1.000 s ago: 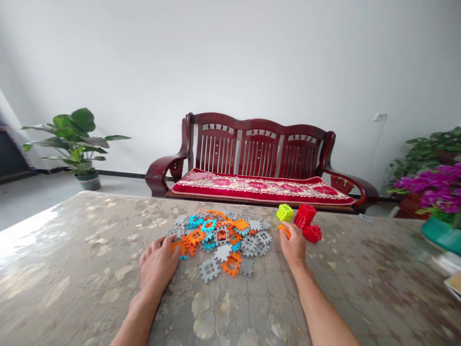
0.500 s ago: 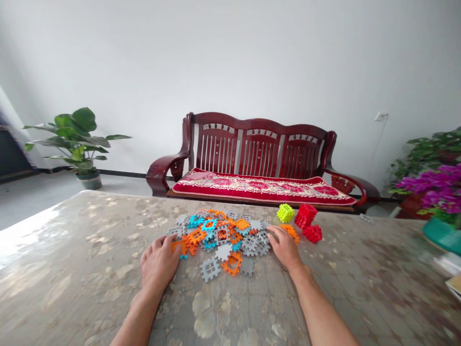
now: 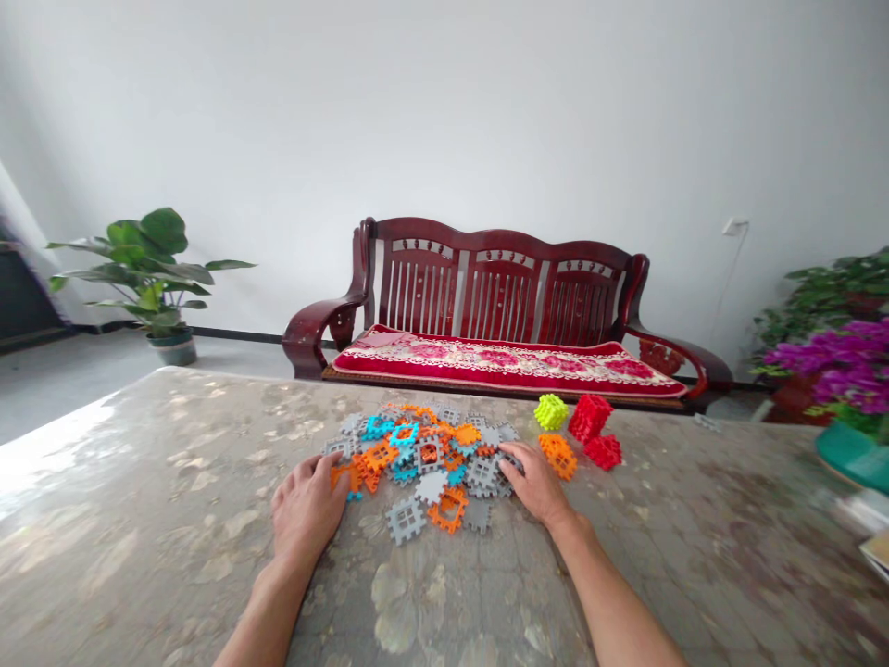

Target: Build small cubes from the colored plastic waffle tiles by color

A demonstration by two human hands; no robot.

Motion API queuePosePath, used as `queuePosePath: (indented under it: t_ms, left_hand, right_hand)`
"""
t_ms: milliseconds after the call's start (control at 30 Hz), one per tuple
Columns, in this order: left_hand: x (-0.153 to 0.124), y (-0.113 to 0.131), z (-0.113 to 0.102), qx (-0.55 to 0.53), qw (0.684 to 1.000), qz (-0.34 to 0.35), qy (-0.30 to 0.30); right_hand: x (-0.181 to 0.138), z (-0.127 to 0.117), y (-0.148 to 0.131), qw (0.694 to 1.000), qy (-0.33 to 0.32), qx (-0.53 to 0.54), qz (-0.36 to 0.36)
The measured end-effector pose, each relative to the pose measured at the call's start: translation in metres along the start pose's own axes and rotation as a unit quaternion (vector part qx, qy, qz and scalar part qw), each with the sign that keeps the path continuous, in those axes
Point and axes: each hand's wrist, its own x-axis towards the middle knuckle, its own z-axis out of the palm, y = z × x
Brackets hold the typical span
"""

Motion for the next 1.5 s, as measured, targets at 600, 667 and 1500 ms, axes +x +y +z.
queuePosePath:
  t_ms: [600,667,1500]
  left_hand:
    - [0.0,-0.001,0.001,-0.005,1.0,0.002,0.004]
    - [0.0,-0.001,0.001,-0.005,1.0,0.001,0.005]
    - [-0.001,0.0,-0.001,-0.002,1.0,0.003,-0.002]
  right_hand:
    - [-0.001,-0.002,0.0,0.996,0.079,-0.041,0.011]
    - [0.0,-0.003,0.003,0.99,0.12,-0.079,0.009]
    - [-0.006,-0.035,0.026,0.906,0.096,-0.276,0.306]
